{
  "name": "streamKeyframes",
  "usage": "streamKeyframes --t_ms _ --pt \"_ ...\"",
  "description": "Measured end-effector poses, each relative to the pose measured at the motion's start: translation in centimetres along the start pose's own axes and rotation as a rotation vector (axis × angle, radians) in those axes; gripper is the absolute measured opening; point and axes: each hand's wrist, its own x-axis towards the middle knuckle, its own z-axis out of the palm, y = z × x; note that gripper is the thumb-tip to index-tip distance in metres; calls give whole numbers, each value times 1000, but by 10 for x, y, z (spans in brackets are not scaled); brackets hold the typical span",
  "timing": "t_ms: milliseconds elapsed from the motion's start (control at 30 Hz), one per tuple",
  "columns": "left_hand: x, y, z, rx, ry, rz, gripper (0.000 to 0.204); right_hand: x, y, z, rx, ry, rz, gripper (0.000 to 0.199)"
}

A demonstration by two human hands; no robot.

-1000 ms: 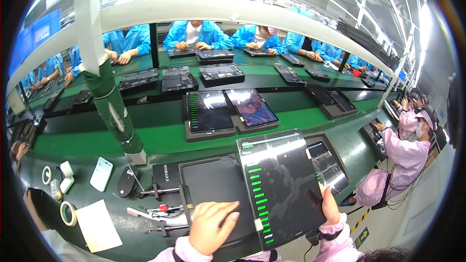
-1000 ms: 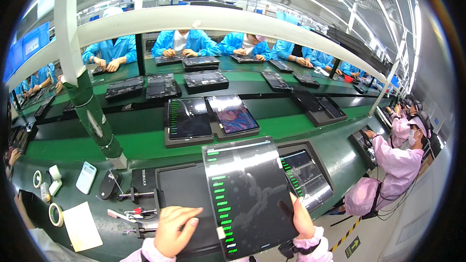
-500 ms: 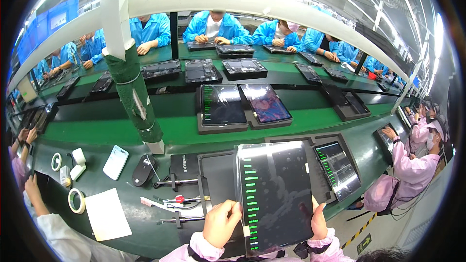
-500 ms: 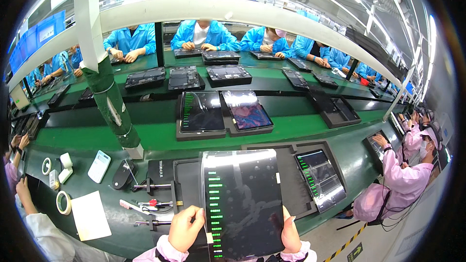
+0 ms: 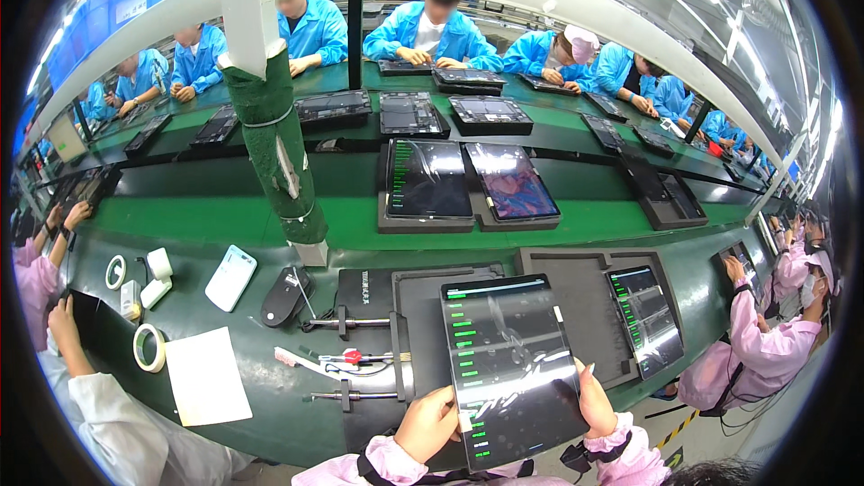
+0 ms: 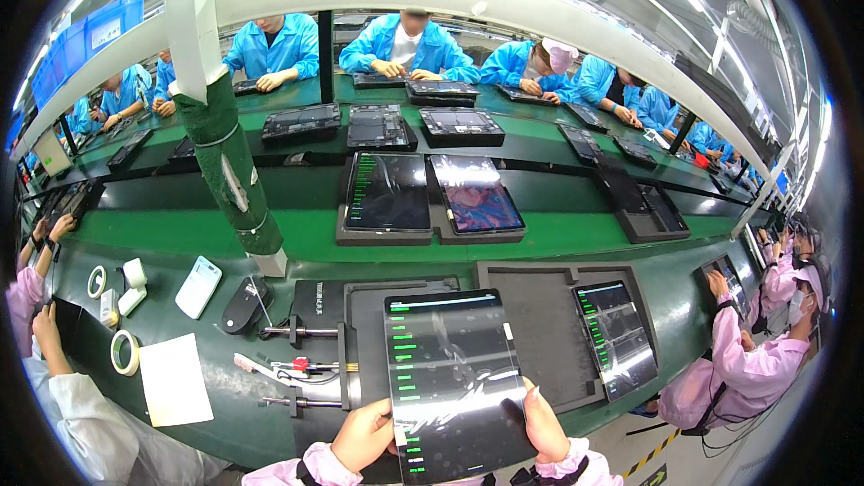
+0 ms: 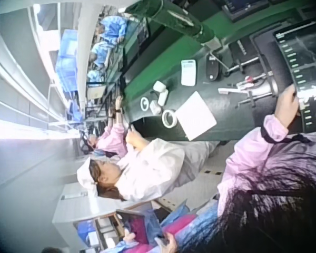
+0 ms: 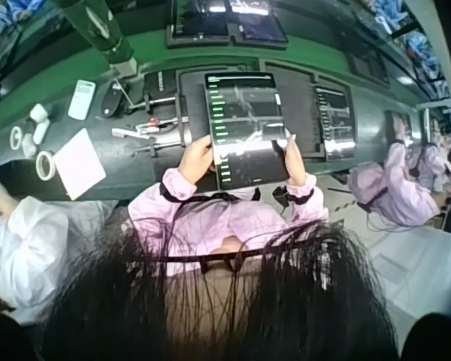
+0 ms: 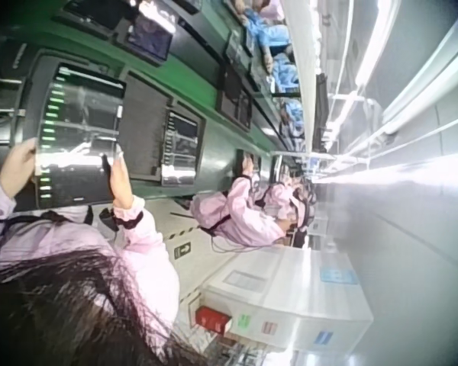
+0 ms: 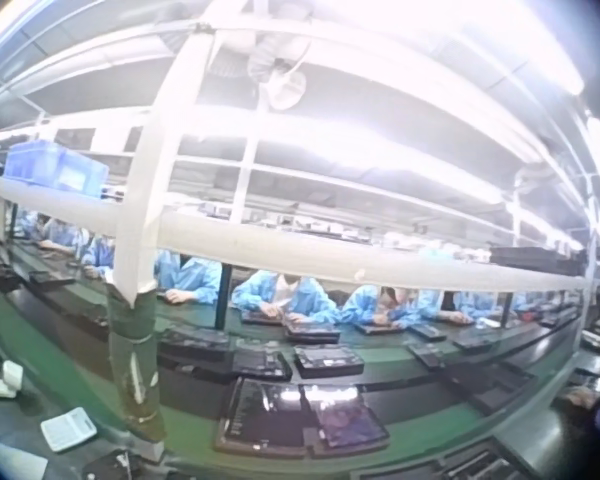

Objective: Testing and assembling tablet computers on a factory production line.

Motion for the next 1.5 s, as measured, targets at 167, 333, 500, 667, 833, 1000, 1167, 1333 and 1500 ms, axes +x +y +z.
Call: streamKeyframes --t_ms 167,333,500,667,833,1000,1167,1333,1500 --pt "-4 1 -13 187 -32 -80 18 13 0 0 -24 -65 -37 64" --pt "-7 -4 -21 855 217 324 20 19 -9 14 -45 -4 -24 60" --pt "-15 10 -20 1007 351 273 35 26 -5 18 -73 -20 -59 57" --pt "-13 4 -21 1014 350 318 33 31 8 14 -48 28 -4 55" --pt "-24 9 -32 948 414 370 29 43 10 3 -96 65 -75 55" --pt "-56 28 -43 621 454 449 11 39 20 -137 -404 527 -35 62" --pt "-100 9 -66 344 575 208 14 50 2 -207 -117 509 -15 77" --pt "-125 -39 -79 -108 822 31 24 58 1 -233 -281 428 2 74" --pt "-135 -51 -78 -135 823 111 25 72 12 -215 -313 271 -21 72"
